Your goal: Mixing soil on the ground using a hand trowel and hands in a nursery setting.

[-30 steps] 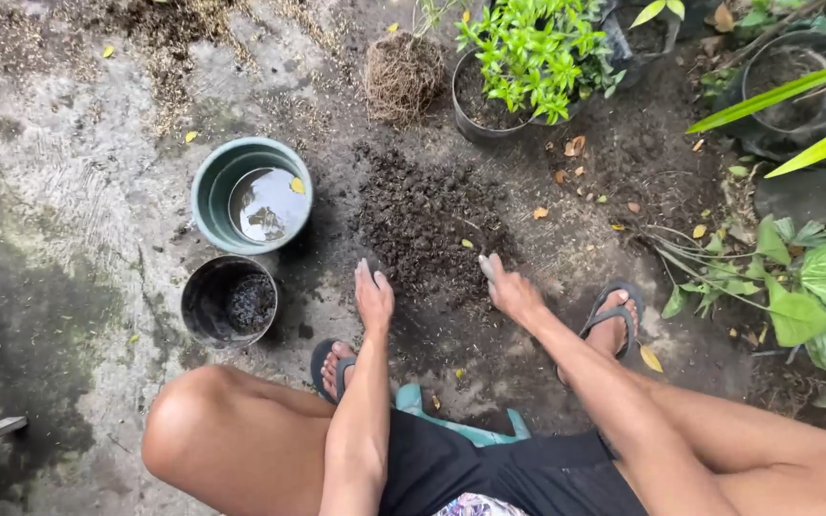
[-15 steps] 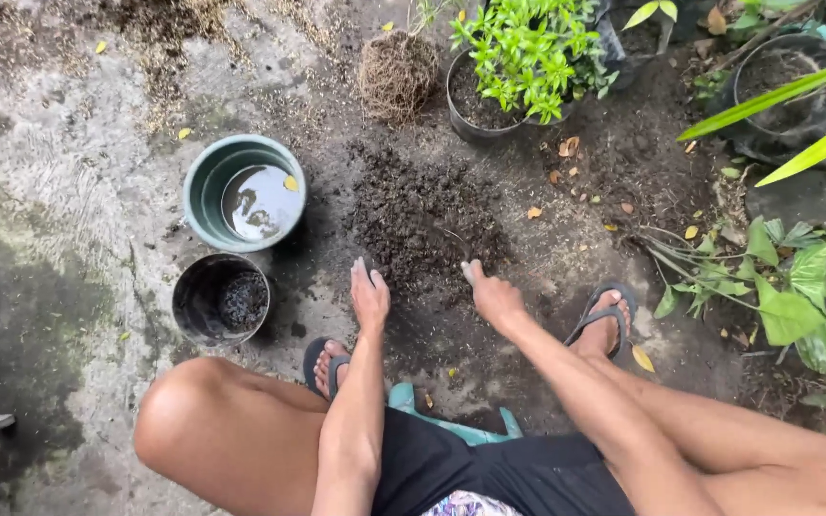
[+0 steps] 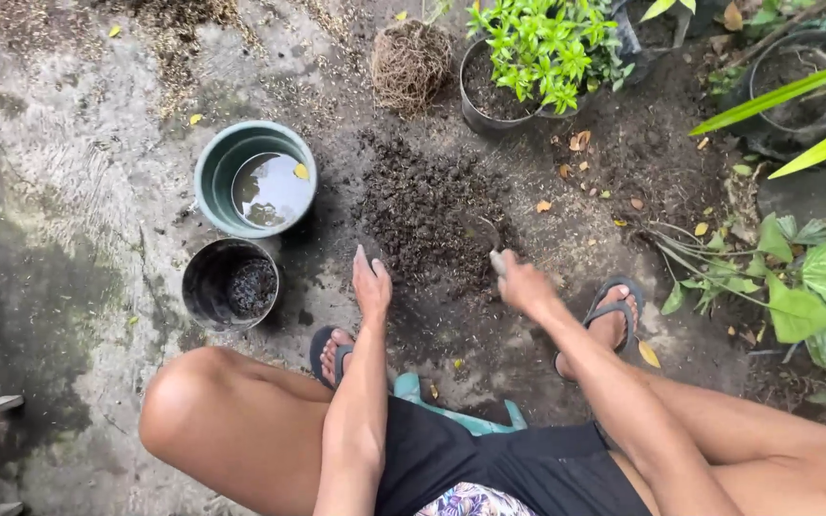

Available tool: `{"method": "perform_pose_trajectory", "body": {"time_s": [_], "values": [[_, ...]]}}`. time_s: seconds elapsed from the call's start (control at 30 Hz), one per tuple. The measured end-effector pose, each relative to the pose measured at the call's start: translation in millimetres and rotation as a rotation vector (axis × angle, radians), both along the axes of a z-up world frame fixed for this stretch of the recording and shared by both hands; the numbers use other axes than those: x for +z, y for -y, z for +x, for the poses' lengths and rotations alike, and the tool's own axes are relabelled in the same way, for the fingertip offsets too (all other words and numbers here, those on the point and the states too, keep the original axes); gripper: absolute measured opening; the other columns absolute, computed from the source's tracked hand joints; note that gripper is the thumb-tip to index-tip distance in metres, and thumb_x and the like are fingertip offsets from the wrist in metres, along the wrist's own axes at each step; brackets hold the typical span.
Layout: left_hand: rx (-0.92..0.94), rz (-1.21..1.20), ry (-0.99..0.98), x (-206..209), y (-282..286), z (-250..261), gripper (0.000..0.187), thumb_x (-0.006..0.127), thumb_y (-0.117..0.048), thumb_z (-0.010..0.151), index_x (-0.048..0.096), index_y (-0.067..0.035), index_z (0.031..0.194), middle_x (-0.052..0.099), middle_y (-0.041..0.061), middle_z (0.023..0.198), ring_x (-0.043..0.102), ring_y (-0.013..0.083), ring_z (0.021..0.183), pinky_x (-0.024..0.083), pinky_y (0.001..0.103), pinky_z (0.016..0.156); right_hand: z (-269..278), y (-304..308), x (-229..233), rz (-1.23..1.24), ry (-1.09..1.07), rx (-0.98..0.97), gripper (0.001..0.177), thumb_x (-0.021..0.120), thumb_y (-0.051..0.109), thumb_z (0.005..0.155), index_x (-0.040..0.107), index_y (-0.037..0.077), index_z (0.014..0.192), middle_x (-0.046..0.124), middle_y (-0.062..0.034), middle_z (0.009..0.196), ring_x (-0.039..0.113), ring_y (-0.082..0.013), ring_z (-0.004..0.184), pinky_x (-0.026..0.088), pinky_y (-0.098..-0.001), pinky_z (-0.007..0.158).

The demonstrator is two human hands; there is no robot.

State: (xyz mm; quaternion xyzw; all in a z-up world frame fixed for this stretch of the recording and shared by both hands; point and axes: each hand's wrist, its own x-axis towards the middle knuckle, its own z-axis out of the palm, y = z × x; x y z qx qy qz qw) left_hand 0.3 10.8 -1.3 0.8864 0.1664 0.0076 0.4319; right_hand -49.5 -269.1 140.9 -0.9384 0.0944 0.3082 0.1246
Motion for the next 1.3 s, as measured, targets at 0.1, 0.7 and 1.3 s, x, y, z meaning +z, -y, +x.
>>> {"method": "perform_pose_trajectory", "body": {"time_s": [0.1,0.7,1.3], "values": [[0.01,-0.039,-0.038,5.9,-8.4,-8.9,0.057,0.044,-0.025,0.102,0.042,-0.003,0.155,0.052,0.026,0.149,0.049,0.039,0.14,0.038,0.048,0.119,-12.0,-46.9,39.8,0.105,-0.002,-0.107,0.062,0.052,0.008,0.095,0.03,-0.004,0.152,0.067,-0.0409,0.111,0.071,-0.0509,0.102,0.057,-0.064,0.083],[-0.031,-0.041,-0.027,27.7,6.2,-9.6,0.055,0.045,-0.024,0.102,0.045,-0.002,0.153,0.056,0.028,0.142,0.054,0.0424,0.134,0.042,0.05,0.115,-47.1,-59.1,45.4,0.279,-0.059,-0.361,0.066,0.046,0.015,0.099,0.018,0.003,0.158,0.062,-0.0381,0.129,0.064,-0.0505,0.119,0.05,-0.0636,0.098],[-0.058,-0.058,-0.091,40.4,12.2,-12.4,0.055,0.044,-0.025,0.103,0.044,-0.002,0.153,0.055,0.027,0.144,0.052,0.0422,0.136,0.041,0.051,0.116,-76.1,-54.5,-105.1,0.166,-0.095,-0.25,0.067,0.044,0.022,0.1,0.014,0.007,0.158,0.069,-0.0338,0.12,0.066,-0.0503,0.116,0.043,-0.0702,0.104]]}}
